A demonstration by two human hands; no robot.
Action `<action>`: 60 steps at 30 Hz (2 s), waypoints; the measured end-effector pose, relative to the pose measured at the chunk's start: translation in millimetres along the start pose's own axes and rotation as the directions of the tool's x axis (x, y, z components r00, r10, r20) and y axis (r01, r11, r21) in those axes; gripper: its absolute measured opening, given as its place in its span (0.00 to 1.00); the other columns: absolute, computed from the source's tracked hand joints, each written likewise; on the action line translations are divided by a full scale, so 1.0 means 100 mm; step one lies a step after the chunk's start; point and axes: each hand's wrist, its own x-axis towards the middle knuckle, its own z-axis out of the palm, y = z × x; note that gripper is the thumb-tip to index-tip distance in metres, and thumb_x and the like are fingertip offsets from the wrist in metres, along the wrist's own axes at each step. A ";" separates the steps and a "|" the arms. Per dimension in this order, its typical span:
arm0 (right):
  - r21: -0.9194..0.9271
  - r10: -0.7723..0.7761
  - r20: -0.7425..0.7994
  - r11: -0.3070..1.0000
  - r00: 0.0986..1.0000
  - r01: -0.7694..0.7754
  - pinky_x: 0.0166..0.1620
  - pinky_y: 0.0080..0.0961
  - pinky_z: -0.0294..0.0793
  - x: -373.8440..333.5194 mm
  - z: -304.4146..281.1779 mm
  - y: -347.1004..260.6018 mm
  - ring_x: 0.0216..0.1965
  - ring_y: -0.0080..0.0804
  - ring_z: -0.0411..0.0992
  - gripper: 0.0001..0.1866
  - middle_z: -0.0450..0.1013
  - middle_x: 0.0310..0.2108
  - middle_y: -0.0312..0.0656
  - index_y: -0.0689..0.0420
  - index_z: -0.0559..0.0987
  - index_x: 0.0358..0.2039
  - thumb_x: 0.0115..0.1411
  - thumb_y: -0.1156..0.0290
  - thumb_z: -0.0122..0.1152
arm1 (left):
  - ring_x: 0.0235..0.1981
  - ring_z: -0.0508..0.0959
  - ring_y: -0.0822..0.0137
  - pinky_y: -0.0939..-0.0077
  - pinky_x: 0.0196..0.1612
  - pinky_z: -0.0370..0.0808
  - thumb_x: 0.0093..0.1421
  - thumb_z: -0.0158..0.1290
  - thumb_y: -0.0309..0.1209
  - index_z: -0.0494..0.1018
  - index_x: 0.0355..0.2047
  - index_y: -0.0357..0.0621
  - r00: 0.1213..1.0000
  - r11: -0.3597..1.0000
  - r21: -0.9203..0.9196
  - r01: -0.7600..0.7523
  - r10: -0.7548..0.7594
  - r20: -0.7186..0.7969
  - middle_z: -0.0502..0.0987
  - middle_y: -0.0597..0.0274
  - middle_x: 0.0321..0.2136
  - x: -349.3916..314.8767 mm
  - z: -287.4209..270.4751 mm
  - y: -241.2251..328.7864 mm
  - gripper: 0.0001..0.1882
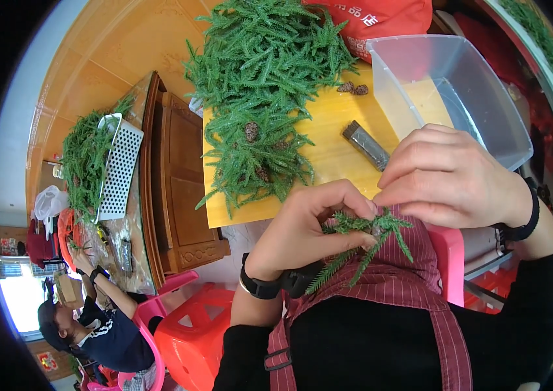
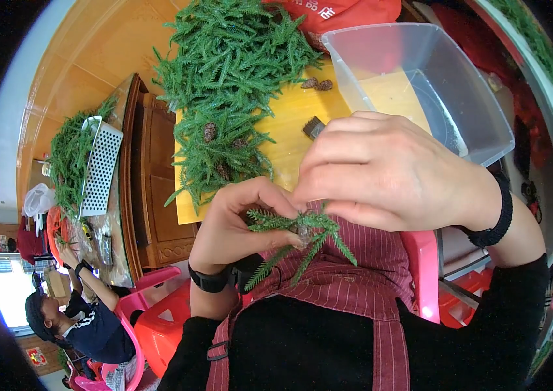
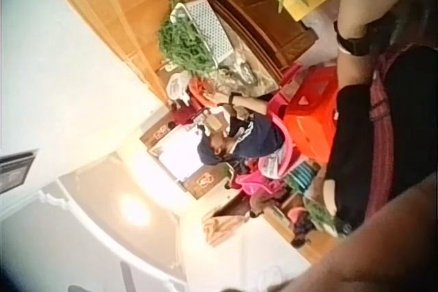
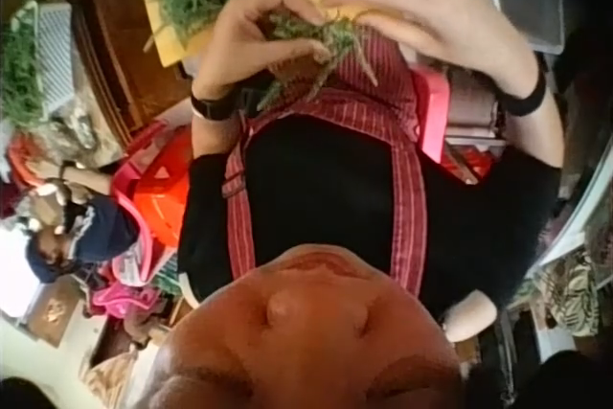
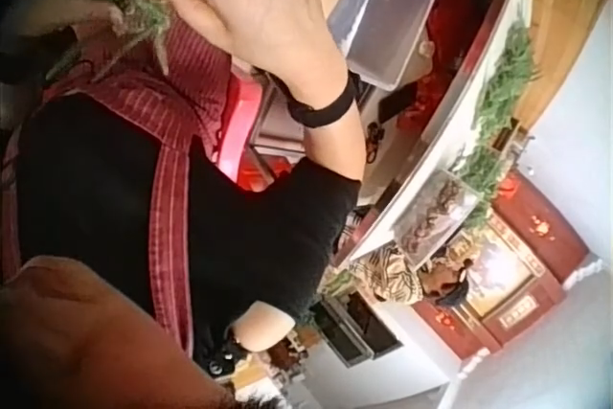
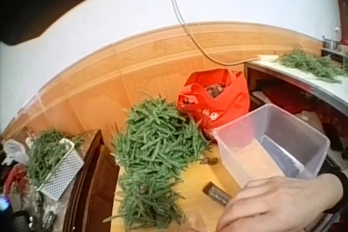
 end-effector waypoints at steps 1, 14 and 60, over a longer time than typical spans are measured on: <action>-0.014 -0.043 -0.009 0.999 0.999 0.043 0.35 0.28 0.69 0.00 0.00 0.00 0.31 0.35 0.70 0.08 0.71 0.30 0.37 0.55 0.78 0.29 0.48 0.67 0.62 | 0.34 0.75 0.73 0.81 0.39 0.71 0.40 0.64 0.18 0.72 0.27 0.38 1.000 1.000 0.001 0.000 0.000 -0.001 0.76 0.61 0.30 0.00 0.00 0.00 0.14; 0.015 -0.046 0.064 0.999 0.997 0.046 0.32 0.24 0.68 0.02 -0.04 -0.02 0.29 0.30 0.71 0.06 0.71 0.25 0.31 0.53 0.76 0.22 0.48 0.66 0.63 | 0.32 0.75 0.75 0.84 0.34 0.71 0.41 0.64 0.19 0.72 0.26 0.39 0.995 0.999 -0.045 0.028 -0.023 0.100 0.76 0.62 0.29 0.04 -0.01 0.00 0.12; -0.099 0.223 -0.011 0.970 0.975 -0.223 0.28 0.28 0.68 0.04 0.00 -0.04 0.24 0.36 0.71 0.06 0.70 0.22 0.38 0.57 0.73 0.23 0.45 0.74 0.62 | 0.35 0.76 0.71 0.79 0.37 0.73 0.43 0.61 0.18 0.72 0.30 0.35 0.959 0.746 0.652 -0.132 0.263 -0.107 0.77 0.59 0.32 0.01 0.13 0.07 0.12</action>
